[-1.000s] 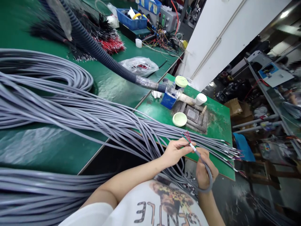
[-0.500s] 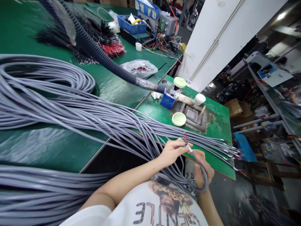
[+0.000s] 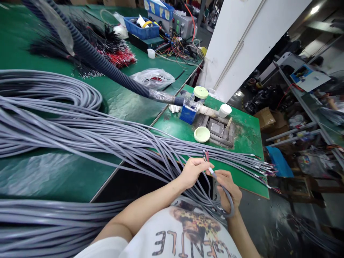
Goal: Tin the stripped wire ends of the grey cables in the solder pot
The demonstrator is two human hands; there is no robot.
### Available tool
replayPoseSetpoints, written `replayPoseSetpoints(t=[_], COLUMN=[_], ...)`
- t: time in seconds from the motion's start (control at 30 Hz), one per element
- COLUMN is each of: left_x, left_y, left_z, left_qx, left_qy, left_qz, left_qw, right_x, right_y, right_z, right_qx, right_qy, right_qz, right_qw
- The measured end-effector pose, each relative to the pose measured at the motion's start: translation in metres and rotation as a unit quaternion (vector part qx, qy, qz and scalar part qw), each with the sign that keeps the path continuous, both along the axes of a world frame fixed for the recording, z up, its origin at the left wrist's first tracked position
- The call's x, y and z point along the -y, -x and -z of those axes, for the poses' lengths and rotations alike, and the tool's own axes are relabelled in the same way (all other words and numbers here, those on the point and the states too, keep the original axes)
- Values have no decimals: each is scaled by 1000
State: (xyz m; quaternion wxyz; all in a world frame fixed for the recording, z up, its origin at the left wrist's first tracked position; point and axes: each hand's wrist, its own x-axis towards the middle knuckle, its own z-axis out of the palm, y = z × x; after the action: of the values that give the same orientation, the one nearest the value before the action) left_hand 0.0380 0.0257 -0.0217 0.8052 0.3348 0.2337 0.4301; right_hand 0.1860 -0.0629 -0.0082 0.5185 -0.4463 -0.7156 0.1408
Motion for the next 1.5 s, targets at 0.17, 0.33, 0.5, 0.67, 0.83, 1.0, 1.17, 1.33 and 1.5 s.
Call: replayPoseSetpoints(t=[0.17, 0.33, 0.5, 0.67, 0.83, 1.0, 1.17, 1.33, 1.5], left_x=[1, 0, -22, -47, -48, -51, -43, -19, 12], left_y=[-5, -10, -5, -19, -39, -43, -32, -11, 26], left_z=[-6, -7, 1, 14, 16, 9, -5, -19, -6], left_qx=[35, -72, -300, -455, -523, -517, -431, -339, -270], left_qy=[71, -72, -472, -607, -634, -628, -595, -618, -568], left_qz=[39, 99, -42, -86, -65, -48, -68, -71, -94], left_qw=[996, 990, 828, 646, 565, 580, 675, 706, 772], right_x=[6, 47, 127, 149, 129, 149, 119, 37, 10], right_y=[8, -17, -78, -78, -69, -96, -66, -32, -45], right_z=[-1, 3, 18, 29, 37, 48, 42, 11, -5], right_qx=[42, 103, 234, 276, 273, 156, -99, -361, -517], right_qy=[13, 1, 157, 450, 540, 619, 517, 281, 171], right_qz=[-17, 122, 344, 303, 227, 255, 159, 71, 110], right_qw=[999, 987, 896, 793, 763, 726, 835, 886, 832])
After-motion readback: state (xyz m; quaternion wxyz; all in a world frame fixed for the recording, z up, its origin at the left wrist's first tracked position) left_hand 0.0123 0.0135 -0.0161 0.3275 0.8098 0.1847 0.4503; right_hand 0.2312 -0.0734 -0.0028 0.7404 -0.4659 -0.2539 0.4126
